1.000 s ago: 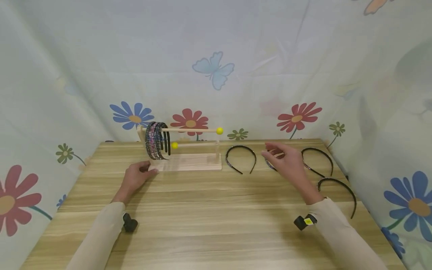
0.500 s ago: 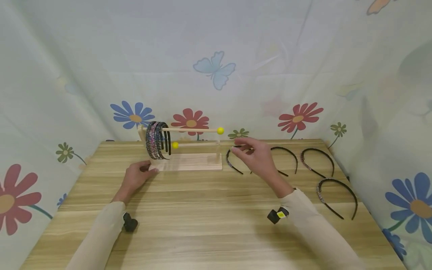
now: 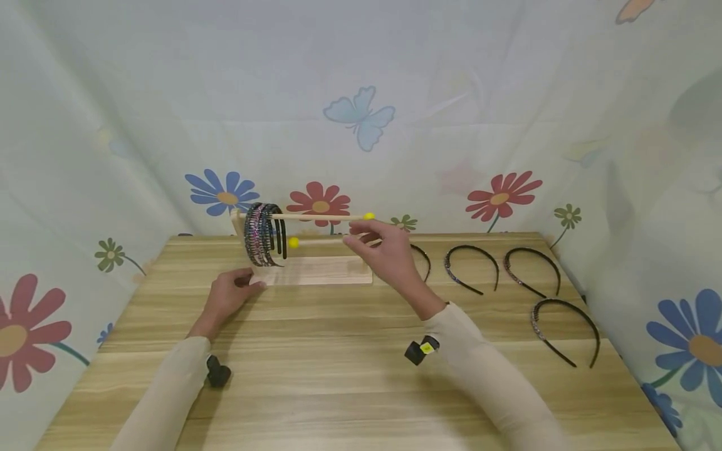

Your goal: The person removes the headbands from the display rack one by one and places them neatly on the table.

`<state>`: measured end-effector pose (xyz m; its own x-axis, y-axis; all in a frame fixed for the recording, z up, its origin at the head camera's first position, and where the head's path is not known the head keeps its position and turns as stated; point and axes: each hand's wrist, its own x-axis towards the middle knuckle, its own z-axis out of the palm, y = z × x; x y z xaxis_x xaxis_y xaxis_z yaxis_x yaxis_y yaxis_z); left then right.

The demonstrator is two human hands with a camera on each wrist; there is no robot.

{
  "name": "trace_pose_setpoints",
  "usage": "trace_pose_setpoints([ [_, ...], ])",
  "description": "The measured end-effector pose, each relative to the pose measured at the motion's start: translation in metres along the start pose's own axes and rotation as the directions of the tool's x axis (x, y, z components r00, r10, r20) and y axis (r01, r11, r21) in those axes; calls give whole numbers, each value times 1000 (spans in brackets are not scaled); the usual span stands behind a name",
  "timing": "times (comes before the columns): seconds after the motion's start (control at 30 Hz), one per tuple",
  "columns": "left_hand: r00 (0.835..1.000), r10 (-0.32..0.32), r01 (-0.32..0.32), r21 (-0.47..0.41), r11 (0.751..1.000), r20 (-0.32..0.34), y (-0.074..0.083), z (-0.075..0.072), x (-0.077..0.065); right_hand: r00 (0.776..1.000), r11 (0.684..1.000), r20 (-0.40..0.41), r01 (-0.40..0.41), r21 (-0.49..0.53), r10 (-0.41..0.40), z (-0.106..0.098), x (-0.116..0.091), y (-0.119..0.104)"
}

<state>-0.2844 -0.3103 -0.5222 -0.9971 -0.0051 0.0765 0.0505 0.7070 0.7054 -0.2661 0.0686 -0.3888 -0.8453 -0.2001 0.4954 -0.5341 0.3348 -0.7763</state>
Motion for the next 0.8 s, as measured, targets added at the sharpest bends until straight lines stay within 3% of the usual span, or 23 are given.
trace_pose_setpoints([
  [0.47,1000,-6,6,18,1000,1,-6,0,0,997,991,-5,71,114,-71,71,18,-9],
  [0.8,1000,-16,16,0,1000,-10,-1,0,2,999,991,45,21,132,-27,115,21,-12],
])
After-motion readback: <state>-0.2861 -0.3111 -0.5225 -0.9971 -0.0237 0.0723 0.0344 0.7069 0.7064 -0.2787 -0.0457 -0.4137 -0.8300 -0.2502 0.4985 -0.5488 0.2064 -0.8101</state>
